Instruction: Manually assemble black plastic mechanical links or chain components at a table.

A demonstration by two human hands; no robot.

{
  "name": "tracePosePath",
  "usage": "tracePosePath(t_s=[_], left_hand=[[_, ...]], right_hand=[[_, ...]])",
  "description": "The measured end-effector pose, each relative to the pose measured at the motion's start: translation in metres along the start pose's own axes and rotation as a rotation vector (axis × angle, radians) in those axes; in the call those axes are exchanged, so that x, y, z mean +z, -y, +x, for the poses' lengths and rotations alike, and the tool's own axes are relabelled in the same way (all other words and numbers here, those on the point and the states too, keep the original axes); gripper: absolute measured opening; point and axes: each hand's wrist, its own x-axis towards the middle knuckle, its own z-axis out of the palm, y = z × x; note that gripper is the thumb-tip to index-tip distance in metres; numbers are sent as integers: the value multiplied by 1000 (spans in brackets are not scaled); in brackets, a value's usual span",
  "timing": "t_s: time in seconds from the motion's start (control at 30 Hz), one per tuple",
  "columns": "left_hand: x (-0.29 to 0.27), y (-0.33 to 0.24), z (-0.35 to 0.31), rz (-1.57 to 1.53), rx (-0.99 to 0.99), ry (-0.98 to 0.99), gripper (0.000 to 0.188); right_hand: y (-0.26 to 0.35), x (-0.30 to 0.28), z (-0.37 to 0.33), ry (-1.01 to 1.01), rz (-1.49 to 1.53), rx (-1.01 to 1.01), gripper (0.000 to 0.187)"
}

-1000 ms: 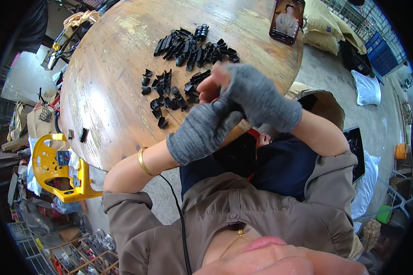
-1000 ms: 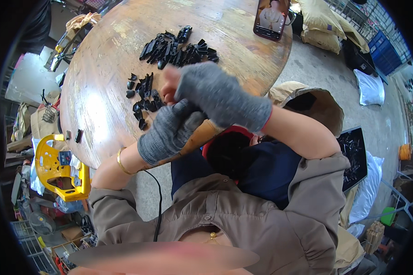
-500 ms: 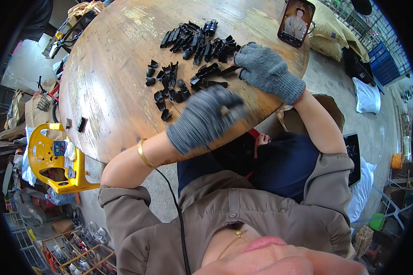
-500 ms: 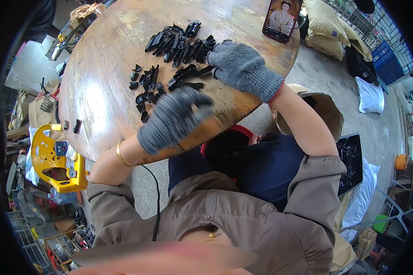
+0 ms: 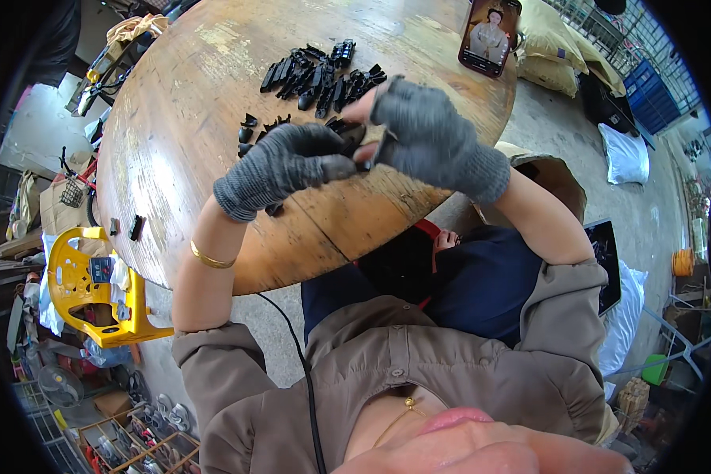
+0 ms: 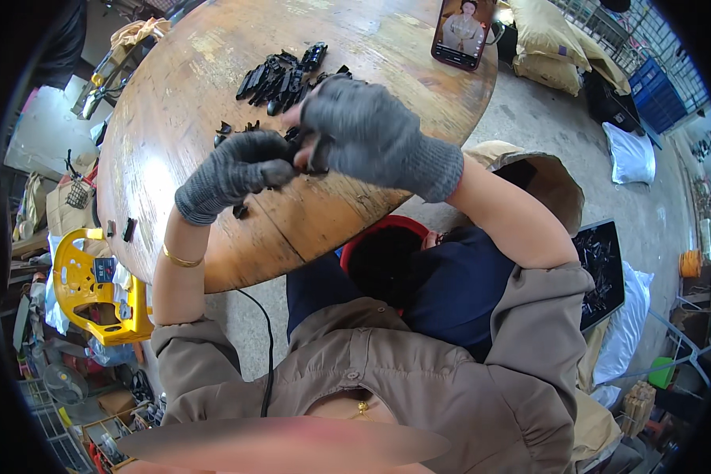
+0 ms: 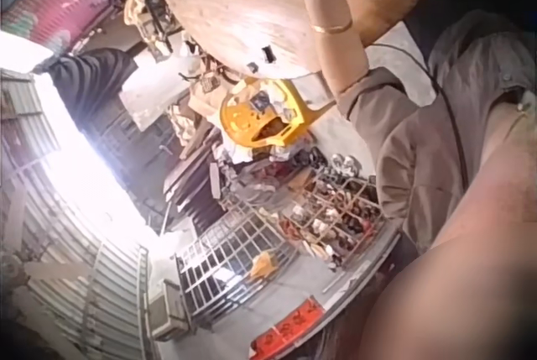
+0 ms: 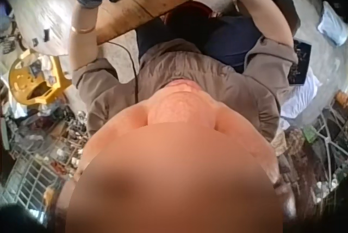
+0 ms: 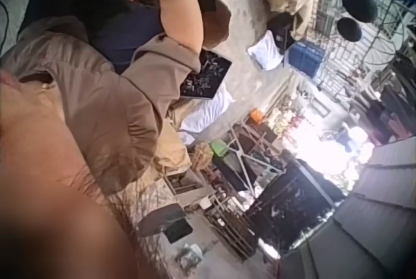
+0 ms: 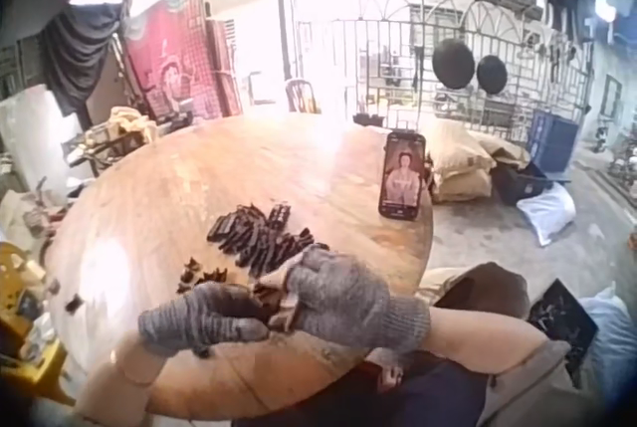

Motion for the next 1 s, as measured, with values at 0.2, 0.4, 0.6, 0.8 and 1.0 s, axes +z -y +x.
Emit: tracePosePath(t_s=[0.2,0.4,0.6,0.8,1.0], left_hand=[[-9,-8,-2,-112,-33,-174,25],[15,-7,-2,-109,-96,-45,30],[17,15,8,676,50,151,33],[13,22,13,579,55,-21,31],[28,10,12,147,-1,-204,28]], right_hand=[[8,13,-11,352,-199,279,26],[3,15,-11,530,-318,442,27],[-6,23,-17,445,-262,480,28],[-12,14,-12,233,-272,452,25],[-8,-13,-16,157,634,1099,30]])
